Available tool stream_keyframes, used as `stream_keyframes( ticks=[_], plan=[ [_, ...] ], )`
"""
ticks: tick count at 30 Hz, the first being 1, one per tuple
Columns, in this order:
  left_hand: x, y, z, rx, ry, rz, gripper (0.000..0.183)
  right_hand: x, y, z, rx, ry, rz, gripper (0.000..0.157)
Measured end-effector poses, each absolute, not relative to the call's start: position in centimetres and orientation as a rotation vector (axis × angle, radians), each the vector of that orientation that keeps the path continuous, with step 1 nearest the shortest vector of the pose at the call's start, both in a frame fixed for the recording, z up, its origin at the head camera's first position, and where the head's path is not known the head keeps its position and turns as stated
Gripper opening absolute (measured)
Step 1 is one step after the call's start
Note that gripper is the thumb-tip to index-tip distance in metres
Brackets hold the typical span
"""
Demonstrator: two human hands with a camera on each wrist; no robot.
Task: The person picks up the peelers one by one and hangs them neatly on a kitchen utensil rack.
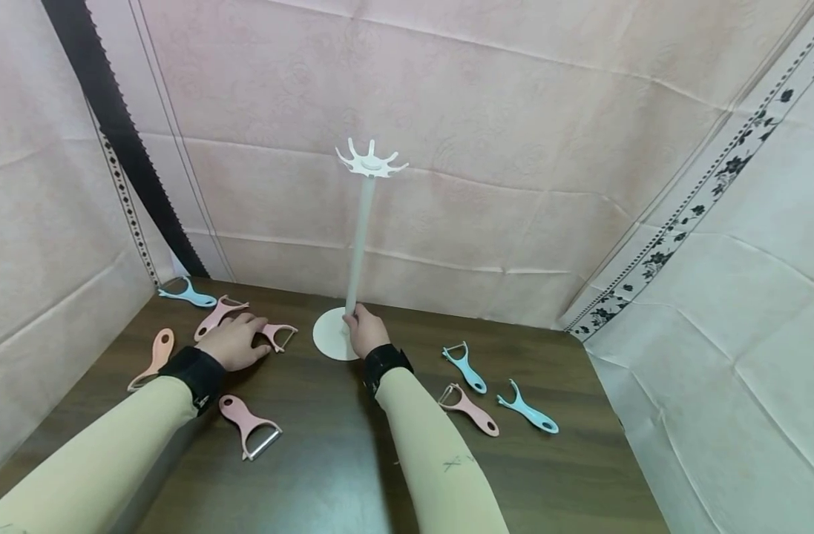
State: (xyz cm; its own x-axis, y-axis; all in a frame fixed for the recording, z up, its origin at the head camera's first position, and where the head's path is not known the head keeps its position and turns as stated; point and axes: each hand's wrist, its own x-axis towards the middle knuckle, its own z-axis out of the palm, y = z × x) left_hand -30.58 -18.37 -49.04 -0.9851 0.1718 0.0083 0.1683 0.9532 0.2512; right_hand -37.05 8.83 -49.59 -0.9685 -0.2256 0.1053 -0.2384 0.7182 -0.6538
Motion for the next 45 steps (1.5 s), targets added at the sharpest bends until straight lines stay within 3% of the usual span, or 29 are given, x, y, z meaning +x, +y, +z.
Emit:
stream_keyframes(
  ticks=[15, 19, 23, 26, 33, 40, 45],
  plan=[
    [-30.6, -18.8, -49.2, 0.155, 3.078, 0.744, 0.045, -33.8, 10.7, -49.6, 0.428, -2.929, 1.086, 0.024],
    [-30.8, -18.9, -49.3, -0.041, 3.055, 0.804, 0.052, -33.6, 10.6, -49.4, 0.434, -2.971, 1.122, 0.025],
    [-31.1, -19.0, -48.9, -0.202, 2.925, 0.787, 0.075, -33.6, 10.5, -49.3, 0.433, -3.011, 1.158, 0.025],
    [-31.2, -19.0, -48.6, -0.223, 2.834, 0.73, 0.083, -33.6, 10.5, -49.2, 0.422, -3.053, 1.171, 0.024],
    [-31.0, -18.8, -47.8, -0.176, 2.775, 0.637, 0.078, -33.9, 10.8, -50.0, 0.403, -3.073, 1.266, 0.026],
    [-31.2, -18.6, -47.9, -0.267, 2.734, 0.837, 0.074, -33.9, 11.3, -50.8, 0.293, -3.092, 1.32, 0.035],
    [-31.5, -18.8, -48.6, -0.298, 2.73, 0.917, 0.07, -33.8, 11.3, -50.6, 0.286, -3.11, 1.306, 0.032]
  ],
)
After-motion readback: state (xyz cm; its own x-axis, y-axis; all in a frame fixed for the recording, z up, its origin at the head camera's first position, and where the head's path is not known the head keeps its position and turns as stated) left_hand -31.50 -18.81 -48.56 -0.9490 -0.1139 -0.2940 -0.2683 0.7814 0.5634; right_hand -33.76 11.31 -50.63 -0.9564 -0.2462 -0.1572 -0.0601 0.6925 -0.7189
